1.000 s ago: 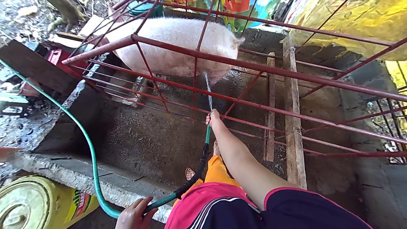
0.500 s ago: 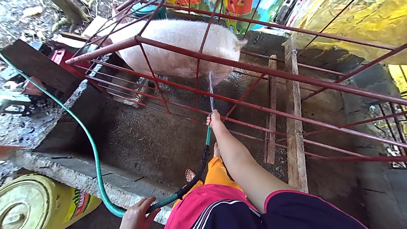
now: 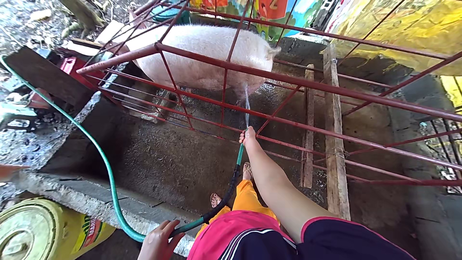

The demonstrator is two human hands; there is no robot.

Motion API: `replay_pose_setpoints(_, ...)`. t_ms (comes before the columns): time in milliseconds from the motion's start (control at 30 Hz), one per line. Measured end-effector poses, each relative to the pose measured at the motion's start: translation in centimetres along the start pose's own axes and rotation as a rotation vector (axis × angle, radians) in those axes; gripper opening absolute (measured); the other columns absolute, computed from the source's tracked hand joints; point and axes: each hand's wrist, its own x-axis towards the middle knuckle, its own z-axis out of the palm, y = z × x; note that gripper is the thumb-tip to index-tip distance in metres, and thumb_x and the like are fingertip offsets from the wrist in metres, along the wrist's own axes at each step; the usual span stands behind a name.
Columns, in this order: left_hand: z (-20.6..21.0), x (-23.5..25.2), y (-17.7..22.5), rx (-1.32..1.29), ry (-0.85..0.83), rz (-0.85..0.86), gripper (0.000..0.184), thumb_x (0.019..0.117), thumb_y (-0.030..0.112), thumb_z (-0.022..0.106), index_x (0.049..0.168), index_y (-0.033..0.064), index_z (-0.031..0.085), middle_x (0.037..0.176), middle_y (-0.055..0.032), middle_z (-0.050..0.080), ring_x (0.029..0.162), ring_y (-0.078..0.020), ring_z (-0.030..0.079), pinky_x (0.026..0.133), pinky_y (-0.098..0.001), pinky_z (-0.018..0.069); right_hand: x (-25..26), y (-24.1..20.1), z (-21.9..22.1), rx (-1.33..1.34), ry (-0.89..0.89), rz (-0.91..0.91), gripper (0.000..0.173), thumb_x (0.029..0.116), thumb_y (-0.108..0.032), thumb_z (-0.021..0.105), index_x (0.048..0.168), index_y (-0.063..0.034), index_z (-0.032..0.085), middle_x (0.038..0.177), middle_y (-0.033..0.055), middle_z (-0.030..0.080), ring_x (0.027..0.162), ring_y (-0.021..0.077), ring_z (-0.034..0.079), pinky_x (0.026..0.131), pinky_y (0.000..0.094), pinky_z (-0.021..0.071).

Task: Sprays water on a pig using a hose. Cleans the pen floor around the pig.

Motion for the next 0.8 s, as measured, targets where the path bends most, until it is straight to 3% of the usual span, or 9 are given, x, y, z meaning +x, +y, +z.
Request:
replay_pose_setpoints(300,0.7,0.5,0.0,-0.009,-0.016,0.017,0.032,0.0838,0.025,0.078,0.104,0.0011,0.078,0.087,-0.0181,0.074,0.074,-0.0376,0.073,0.066,-0.0591,0.0583,-0.4,-0.8,0.0,-0.029,-0.023,-0.032,0.047,0.1116,-0.048,0.024,0.084,-0.0143,0.042,0.053,-0.0025,0.032,0.036,0.0088,0.031,0.036,0.0230,0.0311)
replay_pose_setpoints(800,0.3,0.5,0.5,-0.007,-0.014,0.012,0.032,0.0835,0.024,0.079,0.105,0.0003,0.078,0.088,-0.0191,0.074,0.074,-0.0376,0.073,0.067,-0.0586,0.0584,0.9,0.1,-2.0,0.047,0.054,0.006,0.044,0.1116,-0.042,0.023,0.084,-0.0137,0.041,0.053,-0.0021,0.032,0.037,0.0090,0.030,0.036,0.0239,0.0306)
